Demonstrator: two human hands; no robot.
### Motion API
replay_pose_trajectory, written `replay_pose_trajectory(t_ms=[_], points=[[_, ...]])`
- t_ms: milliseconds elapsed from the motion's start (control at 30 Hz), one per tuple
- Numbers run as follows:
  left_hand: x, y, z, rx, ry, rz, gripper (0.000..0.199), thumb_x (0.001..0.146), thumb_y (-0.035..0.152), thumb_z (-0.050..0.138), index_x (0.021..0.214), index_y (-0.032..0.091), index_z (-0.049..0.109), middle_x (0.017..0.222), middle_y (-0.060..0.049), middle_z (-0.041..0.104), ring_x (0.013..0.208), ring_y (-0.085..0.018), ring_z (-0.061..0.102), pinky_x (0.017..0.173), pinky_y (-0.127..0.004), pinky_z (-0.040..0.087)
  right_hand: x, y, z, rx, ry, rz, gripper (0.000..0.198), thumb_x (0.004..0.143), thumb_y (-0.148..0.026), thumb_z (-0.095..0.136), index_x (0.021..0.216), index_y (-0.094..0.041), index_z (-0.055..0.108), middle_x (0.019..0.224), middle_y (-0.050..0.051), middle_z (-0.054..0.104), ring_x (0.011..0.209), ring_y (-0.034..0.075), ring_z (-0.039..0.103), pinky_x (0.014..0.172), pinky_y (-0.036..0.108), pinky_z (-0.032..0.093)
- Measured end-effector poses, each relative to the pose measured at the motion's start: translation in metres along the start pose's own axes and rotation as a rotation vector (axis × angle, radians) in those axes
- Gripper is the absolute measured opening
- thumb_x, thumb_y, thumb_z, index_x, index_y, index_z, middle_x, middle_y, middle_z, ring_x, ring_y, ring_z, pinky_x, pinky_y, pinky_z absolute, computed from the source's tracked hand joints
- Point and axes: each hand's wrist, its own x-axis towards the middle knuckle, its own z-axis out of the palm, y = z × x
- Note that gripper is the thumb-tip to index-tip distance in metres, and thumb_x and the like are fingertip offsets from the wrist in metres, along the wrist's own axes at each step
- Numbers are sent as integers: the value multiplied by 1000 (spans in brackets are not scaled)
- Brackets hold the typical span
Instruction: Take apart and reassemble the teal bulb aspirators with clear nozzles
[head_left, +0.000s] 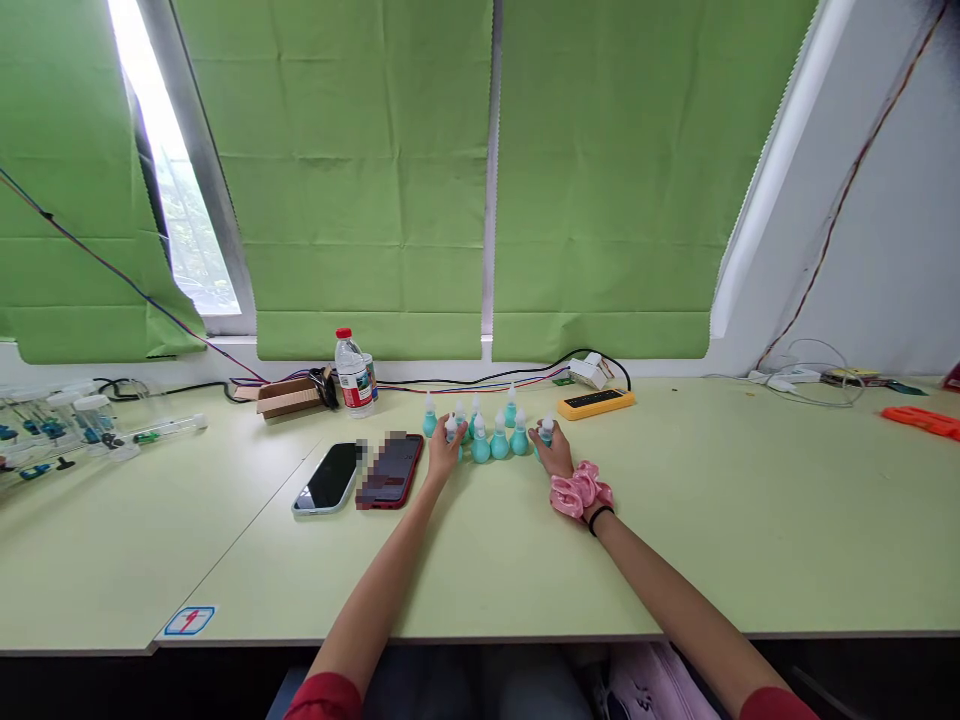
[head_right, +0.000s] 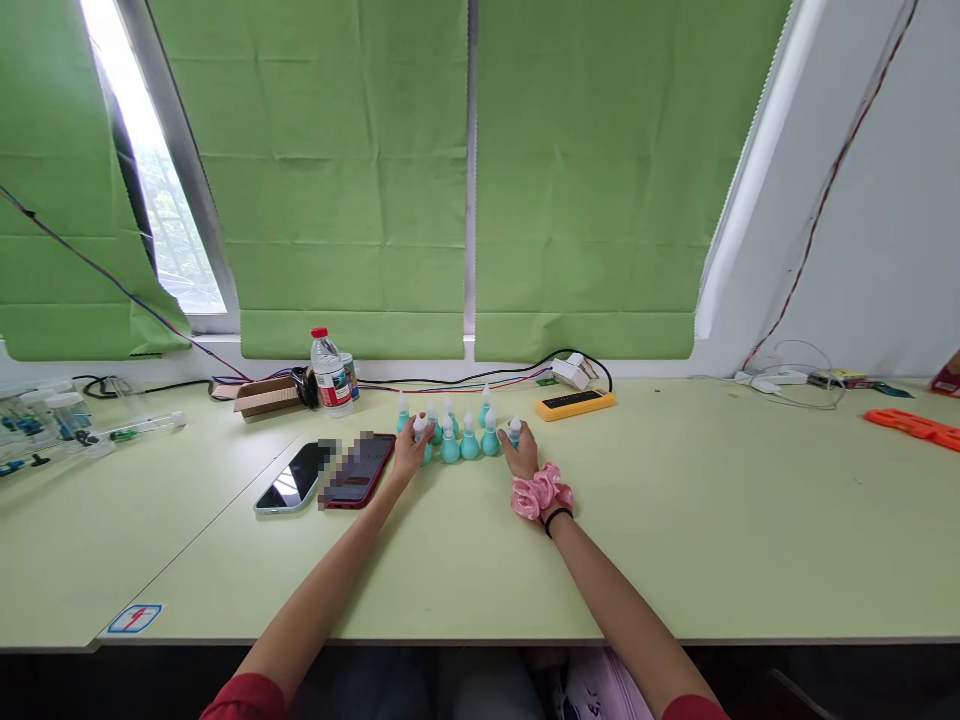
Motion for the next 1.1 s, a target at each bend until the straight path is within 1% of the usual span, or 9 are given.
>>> replay_pose_trajectory(t_ms=[100,233,333,433,533,633,733,933,1100], points=[[-1,0,-1,3,-19,47,47,69,44,50,105,14,48,71,-4,58,64,-15,54,60,-25,39,-1,0,1,9,-35,18,35,59,-42,52,85,-18,49,82,5,59,72,19,55,65,30,42],[-1,-1,-1,-8,-121,71,45,60,39,59,97,14,55,67,-2,58,61,-14,52,58,-24,39,-3,0,0,39,-81,44,29,55,-36,57,78,-19,54,78,4,63,69,18,57,63,29,43],[-1,-3,-1,-1,-197,68,39,53,34,64,85,12,61,64,-1,58,57,-13,51,55,-22,38,-2,0,-1,69,-96,59,31,54,-35,59,78,-17,56,79,5,64,71,19,58,65,28,44],[0,-5,-1,22,-225,57,32,50,32,65,74,11,63,58,1,55,55,-12,48,52,-22,36,-1,0,-3,92,-113,69,32,52,-35,61,77,-15,58,77,6,64,69,19,59,65,28,45],[0,-5,-1,37,-236,49,27,49,30,64,68,11,63,54,3,51,53,-12,46,51,-22,35,-2,-2,-3,104,-120,78,34,51,-35,62,76,-14,60,77,6,65,68,19,59,64,29,45],[-1,-3,-2,37,-239,44,23,50,28,62,67,11,63,55,2,52,54,-12,46,52,-21,35,-3,-3,-4,105,-124,86,34,51,-35,62,78,-13,61,76,6,65,68,20,59,62,29,45],[-1,-2,-2,29,-224,38,24,51,26,62,69,10,63,60,1,55,58,-13,47,54,-22,37,-4,-4,-5,97,-127,94,34,52,-35,61,79,-13,62,73,5,65,67,20,59,61,29,45],[1,-4,-1,13,-190,23,33,53,20,60,85,12,63,69,-1,60,63,-14,52,58,-22,38,-5,-5,-5,86,-141,92,32,54,-34,60,79,-15,64,72,5,65,66,20,59,60,28,44],[3,-7,1,11,-150,15,25,57,22,57,79,12,64,67,-2,60,64,-16,53,57,-22,38,-5,-5,-5,69,-141,89,29,55,-34,59,76,-15,64,72,5,65,68,21,59,58,27,44]])
